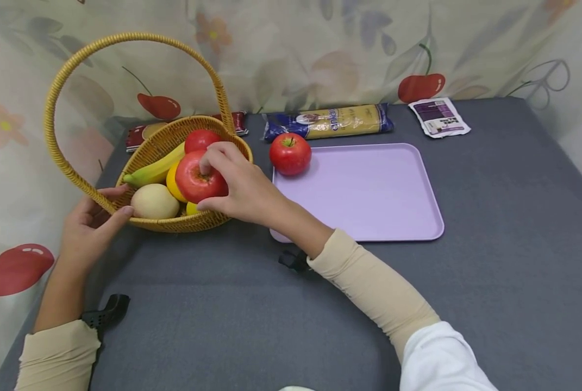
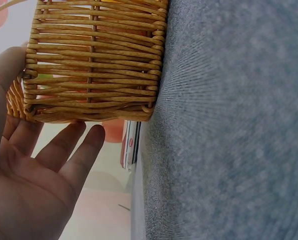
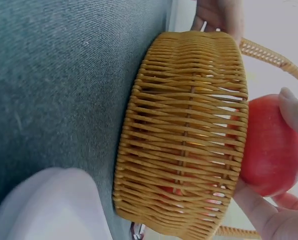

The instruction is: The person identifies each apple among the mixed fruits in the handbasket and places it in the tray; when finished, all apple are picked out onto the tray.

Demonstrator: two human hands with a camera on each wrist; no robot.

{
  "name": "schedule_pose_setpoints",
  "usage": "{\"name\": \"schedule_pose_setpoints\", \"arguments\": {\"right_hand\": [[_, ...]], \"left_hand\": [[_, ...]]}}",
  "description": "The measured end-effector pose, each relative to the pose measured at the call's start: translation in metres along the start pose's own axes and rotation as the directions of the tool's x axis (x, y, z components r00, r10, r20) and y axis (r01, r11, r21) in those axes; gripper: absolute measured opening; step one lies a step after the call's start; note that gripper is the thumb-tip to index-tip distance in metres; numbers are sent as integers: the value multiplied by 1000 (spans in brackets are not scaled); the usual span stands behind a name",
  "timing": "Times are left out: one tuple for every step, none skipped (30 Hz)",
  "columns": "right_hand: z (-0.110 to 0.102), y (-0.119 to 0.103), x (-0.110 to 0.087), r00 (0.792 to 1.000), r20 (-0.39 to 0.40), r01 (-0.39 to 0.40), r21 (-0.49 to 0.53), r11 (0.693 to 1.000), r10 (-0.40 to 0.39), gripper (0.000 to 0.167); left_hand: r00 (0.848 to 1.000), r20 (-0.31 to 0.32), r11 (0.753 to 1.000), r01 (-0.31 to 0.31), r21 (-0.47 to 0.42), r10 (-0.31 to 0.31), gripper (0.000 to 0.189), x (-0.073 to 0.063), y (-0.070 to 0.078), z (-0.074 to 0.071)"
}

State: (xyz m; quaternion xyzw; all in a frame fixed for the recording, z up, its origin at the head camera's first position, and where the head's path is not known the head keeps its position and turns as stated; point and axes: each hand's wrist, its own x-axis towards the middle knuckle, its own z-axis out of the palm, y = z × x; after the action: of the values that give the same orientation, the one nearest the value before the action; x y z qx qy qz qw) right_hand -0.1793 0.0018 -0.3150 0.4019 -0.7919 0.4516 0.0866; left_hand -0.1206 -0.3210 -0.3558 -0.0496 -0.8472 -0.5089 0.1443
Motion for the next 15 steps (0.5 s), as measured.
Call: {"name": "schedule_pose_setpoints", "arguments": {"right_hand": [[-1,0,-1,1000,-2,3,0,1000,-3,47],[-2,0,-1,1000,-3,3,-2,1000,-3,47],[-3,-1,-2,1000,-4,3,-4,1000,-3,47],[-4,-1,-4,1000,-5,1,-4,1000,-1,48],[-6,-2,-5,1000,-6,-1,-1,1000,1,48],[-7,-3,-6,1000,-8,-3,5,1000,3,48],[-8,-4,-7,1000,-10,-6,11,1000,6,48],[-10,-5,-8,1000,-12,-8,20,1000,8,49],[-11,-6,-9,1000,-13,-10,29,1000,11,49],[-13,-6,-10,1000,-14,-14,37,999,15,49],[-15,-7,-11,1000,-15,-17,44,999,18,49],[-16,-8,-12,1000,-16,-21,47,999,21,49],[-18,-8,-13,1000,-17,-23,49,999,24,49],[-20,-8,-14,1000,-17,-24,51,998,24,49],[-22,-8,-15,1000,-18,-25,51,998,26,49]], "left_hand": [[1000,0,1000,-2,0,2,42,0,0,0],[1000,1,1000,-6,-2,6,42,0,1,0],[1000,1,1000,-8,-2,8,42,0,1,0],[1000,1,1000,-12,-6,12,41,0,1,0],[1000,0,1000,-14,-10,14,41,0,1,0],[1000,0,1000,-17,-14,17,41,0,1,0],[1000,-1,1000,-18,-15,18,41,0,0,0],[1000,-1,1000,-20,-17,20,41,0,0,0],[1000,-2,1000,-20,-19,20,41,0,0,0],[1000,-4,1000,-21,-23,21,41,1,0,0],[1000,-4,999,-21,-25,21,41,1,0,0],[1000,-5,999,-20,-27,20,41,1,-1,0],[1000,-5,999,-19,-28,19,41,1,-1,0],[1000,-5,999,-19,-27,19,41,1,-1,0],[1000,-4,999,-19,-27,19,41,1,-1,0]]}}
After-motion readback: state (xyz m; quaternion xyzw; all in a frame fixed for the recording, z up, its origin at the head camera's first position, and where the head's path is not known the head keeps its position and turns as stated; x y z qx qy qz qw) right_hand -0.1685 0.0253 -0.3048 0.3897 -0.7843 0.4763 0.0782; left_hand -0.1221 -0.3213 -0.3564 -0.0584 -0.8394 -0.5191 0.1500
